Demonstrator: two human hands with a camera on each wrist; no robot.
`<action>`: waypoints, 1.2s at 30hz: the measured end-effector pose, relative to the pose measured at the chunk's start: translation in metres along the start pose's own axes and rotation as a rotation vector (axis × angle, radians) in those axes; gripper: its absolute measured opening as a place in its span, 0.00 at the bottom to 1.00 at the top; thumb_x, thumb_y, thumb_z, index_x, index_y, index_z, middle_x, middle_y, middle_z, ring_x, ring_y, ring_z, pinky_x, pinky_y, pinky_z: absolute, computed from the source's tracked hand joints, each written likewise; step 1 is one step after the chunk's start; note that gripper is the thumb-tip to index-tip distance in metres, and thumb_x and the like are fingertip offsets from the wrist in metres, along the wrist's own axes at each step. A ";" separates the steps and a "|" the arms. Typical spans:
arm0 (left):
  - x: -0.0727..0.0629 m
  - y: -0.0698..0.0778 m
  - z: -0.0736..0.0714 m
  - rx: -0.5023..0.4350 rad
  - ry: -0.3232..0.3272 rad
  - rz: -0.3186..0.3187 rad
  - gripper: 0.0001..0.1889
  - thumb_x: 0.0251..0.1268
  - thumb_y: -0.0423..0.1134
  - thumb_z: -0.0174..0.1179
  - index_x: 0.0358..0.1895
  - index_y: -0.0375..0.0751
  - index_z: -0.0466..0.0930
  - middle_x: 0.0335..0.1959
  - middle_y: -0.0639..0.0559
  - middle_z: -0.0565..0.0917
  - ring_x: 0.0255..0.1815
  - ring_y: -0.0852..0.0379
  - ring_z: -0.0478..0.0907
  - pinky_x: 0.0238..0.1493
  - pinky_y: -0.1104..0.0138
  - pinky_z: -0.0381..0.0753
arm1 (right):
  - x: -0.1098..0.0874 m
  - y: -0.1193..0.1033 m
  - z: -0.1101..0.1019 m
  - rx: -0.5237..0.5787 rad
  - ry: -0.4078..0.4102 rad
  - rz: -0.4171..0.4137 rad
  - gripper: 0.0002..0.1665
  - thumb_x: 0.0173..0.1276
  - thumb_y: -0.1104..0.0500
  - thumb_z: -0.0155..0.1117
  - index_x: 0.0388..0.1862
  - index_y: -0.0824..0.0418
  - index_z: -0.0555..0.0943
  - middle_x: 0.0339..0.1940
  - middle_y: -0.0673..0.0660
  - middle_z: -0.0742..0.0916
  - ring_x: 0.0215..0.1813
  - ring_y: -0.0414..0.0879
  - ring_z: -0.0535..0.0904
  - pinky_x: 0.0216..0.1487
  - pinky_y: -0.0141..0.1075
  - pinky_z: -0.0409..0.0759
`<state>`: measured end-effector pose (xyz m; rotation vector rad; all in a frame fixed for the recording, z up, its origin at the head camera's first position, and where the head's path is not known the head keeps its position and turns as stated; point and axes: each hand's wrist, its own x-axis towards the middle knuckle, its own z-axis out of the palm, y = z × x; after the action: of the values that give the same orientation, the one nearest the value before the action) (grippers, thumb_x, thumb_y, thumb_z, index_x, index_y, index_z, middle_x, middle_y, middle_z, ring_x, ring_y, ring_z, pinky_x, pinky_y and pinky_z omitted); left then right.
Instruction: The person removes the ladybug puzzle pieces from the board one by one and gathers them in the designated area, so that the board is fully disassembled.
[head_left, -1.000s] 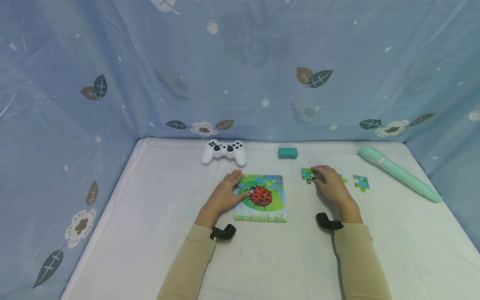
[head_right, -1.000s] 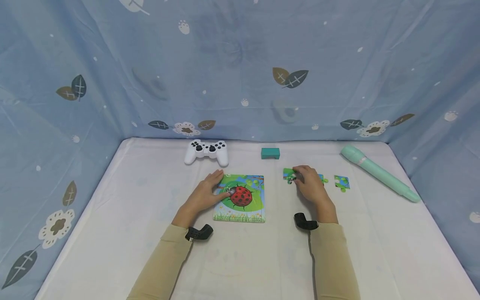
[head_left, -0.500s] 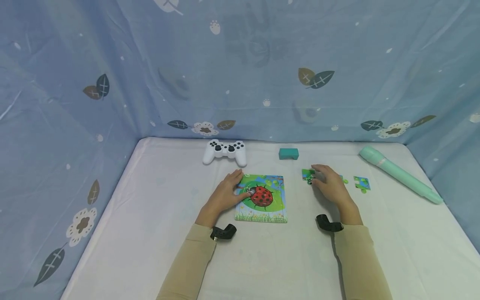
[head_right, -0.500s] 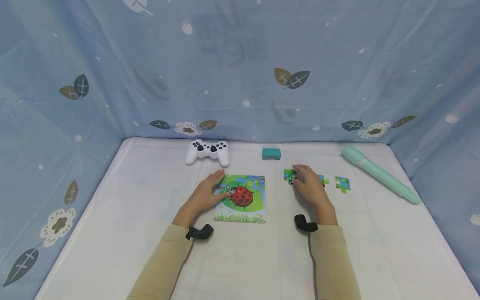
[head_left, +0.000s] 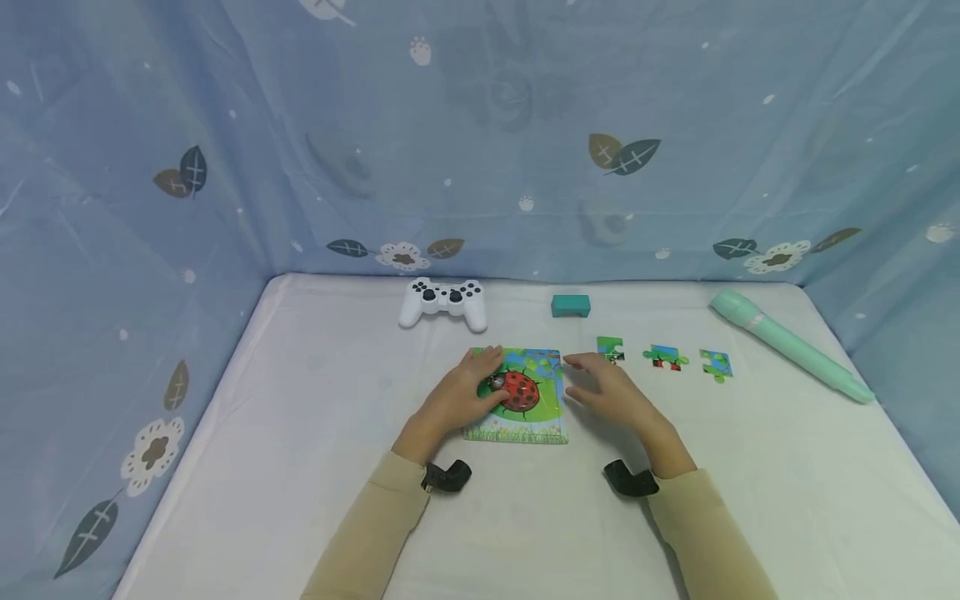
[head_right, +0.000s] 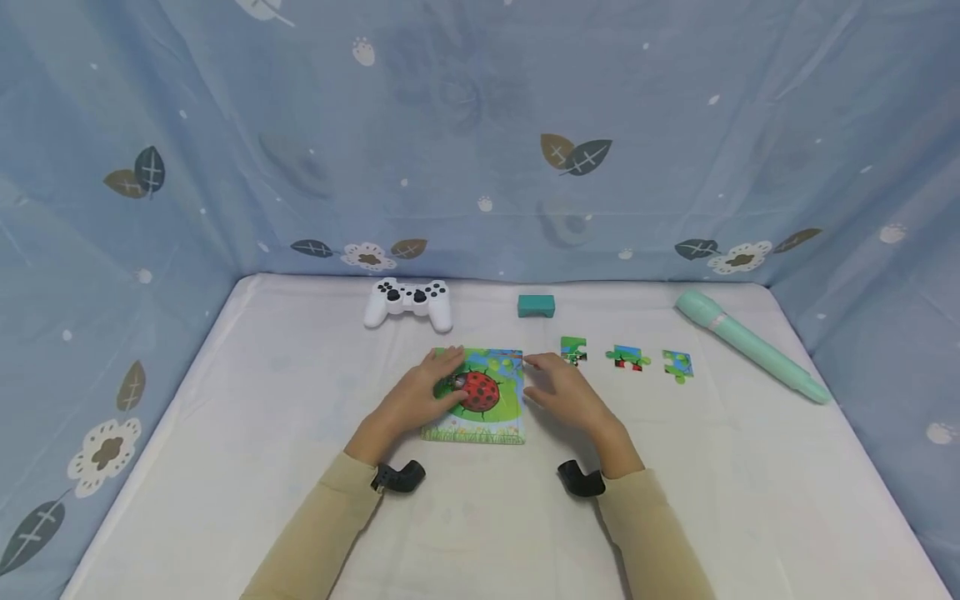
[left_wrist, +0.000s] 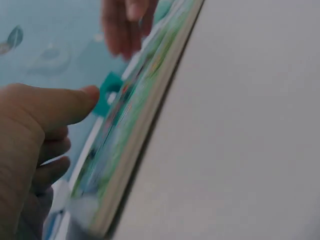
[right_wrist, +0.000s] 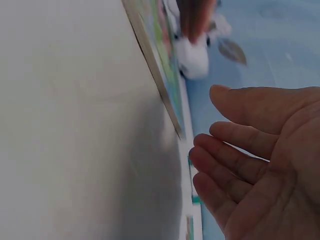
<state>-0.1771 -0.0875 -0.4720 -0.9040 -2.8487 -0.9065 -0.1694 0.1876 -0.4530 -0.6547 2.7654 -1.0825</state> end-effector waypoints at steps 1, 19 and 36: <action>-0.001 0.003 0.002 0.012 -0.009 0.030 0.32 0.64 0.48 0.60 0.67 0.34 0.67 0.70 0.43 0.67 0.71 0.45 0.62 0.75 0.56 0.56 | 0.000 -0.002 0.004 0.004 -0.007 -0.010 0.29 0.65 0.61 0.64 0.63 0.70 0.70 0.61 0.67 0.77 0.62 0.62 0.73 0.61 0.56 0.73; -0.007 0.009 0.015 0.031 -0.111 0.076 0.29 0.67 0.51 0.56 0.67 0.40 0.68 0.70 0.49 0.66 0.72 0.48 0.61 0.74 0.57 0.59 | -0.002 -0.007 0.027 -0.058 0.030 -0.080 0.25 0.59 0.63 0.69 0.55 0.69 0.76 0.59 0.63 0.75 0.63 0.59 0.67 0.64 0.55 0.70; -0.008 0.007 0.015 0.034 -0.125 0.053 0.29 0.67 0.52 0.56 0.68 0.42 0.68 0.71 0.50 0.66 0.73 0.50 0.60 0.75 0.57 0.58 | -0.001 -0.014 0.032 -0.022 0.070 -0.103 0.25 0.56 0.68 0.70 0.53 0.69 0.74 0.51 0.62 0.78 0.52 0.53 0.77 0.54 0.48 0.78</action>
<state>-0.1640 -0.0789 -0.4824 -1.0635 -2.9172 -0.8213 -0.1560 0.1586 -0.4668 -0.7842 2.8350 -1.1166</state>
